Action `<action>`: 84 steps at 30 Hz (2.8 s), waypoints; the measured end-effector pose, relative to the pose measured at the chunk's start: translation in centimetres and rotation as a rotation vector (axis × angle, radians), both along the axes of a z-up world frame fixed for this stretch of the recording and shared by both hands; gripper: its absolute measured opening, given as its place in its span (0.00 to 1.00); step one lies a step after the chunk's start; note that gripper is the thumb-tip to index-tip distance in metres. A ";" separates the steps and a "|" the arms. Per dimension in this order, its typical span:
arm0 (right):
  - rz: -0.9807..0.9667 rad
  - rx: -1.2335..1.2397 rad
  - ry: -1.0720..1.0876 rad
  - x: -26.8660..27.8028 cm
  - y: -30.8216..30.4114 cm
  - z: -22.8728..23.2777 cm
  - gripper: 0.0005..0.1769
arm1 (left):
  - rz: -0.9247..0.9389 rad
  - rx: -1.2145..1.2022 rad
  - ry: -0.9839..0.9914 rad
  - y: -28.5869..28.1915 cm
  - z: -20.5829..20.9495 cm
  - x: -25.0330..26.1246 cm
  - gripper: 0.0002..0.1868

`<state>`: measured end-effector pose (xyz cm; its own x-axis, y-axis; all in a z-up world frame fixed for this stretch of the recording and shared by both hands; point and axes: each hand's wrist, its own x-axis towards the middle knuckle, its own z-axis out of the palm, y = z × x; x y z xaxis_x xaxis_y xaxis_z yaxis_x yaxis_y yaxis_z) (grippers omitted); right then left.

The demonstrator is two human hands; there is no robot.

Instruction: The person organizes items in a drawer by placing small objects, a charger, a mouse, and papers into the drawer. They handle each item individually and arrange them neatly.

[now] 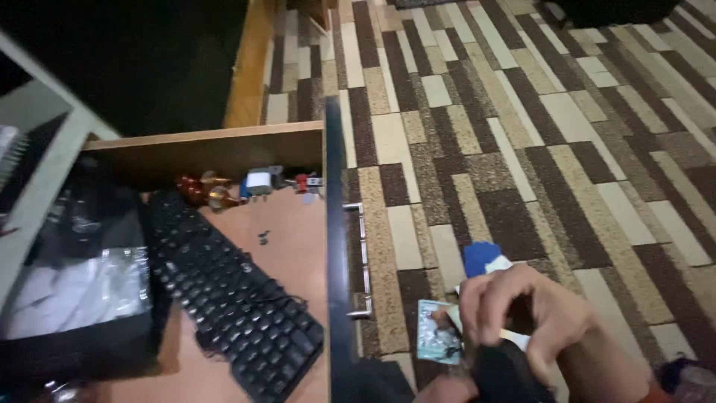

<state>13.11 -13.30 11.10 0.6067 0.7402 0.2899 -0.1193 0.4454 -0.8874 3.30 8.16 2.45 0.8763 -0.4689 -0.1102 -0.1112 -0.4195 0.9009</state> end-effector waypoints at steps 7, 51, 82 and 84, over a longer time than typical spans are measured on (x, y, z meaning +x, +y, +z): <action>-0.187 0.072 -0.055 1.3 5.3 0.5 0.24 | -0.299 0.334 0.504 3.6 7.8 7.1 0.27; -1.044 -0.383 0.499 24.5 41.2 -8.6 0.36 | 0.640 -0.456 0.517 34.4 8.0 29.9 0.37; -0.763 -0.588 0.029 20.2 39.2 -4.2 0.19 | 0.522 -0.978 0.807 34.4 8.1 29.3 0.16; -0.722 -0.625 -0.029 21.0 38.7 -5.4 0.19 | 0.575 -0.982 0.779 33.6 8.8 28.7 0.15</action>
